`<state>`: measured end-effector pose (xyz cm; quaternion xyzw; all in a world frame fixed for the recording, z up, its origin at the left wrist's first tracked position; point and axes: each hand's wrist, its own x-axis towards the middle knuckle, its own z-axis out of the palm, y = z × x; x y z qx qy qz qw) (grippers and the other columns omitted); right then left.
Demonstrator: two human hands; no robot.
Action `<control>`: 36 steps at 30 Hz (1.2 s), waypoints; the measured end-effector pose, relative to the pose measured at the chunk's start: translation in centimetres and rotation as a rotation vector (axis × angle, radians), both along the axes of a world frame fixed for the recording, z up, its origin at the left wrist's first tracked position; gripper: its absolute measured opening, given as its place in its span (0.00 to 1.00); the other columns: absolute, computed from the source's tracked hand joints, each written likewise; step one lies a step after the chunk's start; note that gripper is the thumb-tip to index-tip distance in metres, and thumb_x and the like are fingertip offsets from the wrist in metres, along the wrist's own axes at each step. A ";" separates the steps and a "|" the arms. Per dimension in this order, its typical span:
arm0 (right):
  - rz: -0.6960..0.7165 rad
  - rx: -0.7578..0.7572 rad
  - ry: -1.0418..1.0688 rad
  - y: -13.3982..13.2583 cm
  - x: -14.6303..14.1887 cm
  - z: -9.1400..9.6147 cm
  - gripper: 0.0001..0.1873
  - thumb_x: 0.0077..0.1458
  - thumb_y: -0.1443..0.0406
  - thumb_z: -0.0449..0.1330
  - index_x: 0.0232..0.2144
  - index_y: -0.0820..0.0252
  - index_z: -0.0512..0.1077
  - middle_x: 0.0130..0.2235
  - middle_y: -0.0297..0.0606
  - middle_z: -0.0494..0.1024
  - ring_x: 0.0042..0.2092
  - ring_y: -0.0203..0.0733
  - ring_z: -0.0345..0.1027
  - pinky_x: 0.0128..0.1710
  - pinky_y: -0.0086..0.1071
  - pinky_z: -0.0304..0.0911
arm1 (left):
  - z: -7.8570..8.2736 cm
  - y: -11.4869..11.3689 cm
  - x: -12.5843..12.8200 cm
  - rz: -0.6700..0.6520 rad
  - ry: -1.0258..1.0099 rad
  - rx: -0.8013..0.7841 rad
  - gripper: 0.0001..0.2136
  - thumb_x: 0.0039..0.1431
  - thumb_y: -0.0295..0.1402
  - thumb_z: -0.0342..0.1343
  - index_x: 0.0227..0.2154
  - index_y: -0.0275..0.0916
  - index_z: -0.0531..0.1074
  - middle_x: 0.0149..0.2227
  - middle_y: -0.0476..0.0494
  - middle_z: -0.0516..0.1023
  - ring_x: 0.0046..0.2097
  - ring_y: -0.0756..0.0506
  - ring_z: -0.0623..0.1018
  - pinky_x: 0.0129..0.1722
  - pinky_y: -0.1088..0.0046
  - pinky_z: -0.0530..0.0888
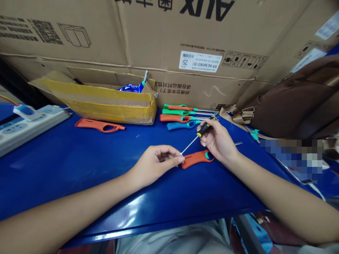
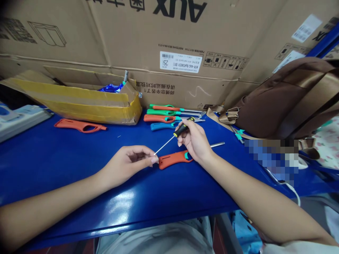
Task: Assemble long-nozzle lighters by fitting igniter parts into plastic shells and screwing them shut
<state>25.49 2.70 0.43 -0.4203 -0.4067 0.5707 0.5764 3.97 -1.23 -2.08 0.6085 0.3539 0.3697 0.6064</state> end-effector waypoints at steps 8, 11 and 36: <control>-0.002 0.027 -0.016 -0.1 0.1 0.1 0.10 0.51 0.59 0.64 0.28 0.60 0.71 0.25 0.31 0.75 0.18 0.30 0.61 0.14 0.25 0.62 | 0.0 0.0 0.0 -0.001 0.036 0.001 0.06 0.56 0.34 0.66 0.32 0.36 0.80 0.29 0.47 0.83 0.30 0.51 0.78 0.33 0.77 0.74; -0.014 0.041 -0.007 0.0 0.1 0.0 0.12 0.50 0.58 0.65 0.27 0.61 0.71 0.25 0.31 0.74 0.17 0.30 0.62 0.13 0.24 0.62 | 0.2 0.0 0.0 0.003 0.053 -0.014 0.06 0.56 0.34 0.66 0.32 0.36 0.81 0.30 0.47 0.83 0.31 0.51 0.78 0.34 0.77 0.74; 0.272 0.519 -0.348 -3.7 0.3 2.0 0.09 0.64 0.59 0.62 0.38 0.59 0.74 0.32 0.35 0.80 0.20 0.32 0.71 0.16 0.26 0.68 | 0.0 -0.8 0.0 -0.038 0.367 0.400 0.04 0.58 0.30 0.65 0.29 0.37 0.82 0.27 0.49 0.81 0.24 0.54 0.71 0.25 0.79 0.66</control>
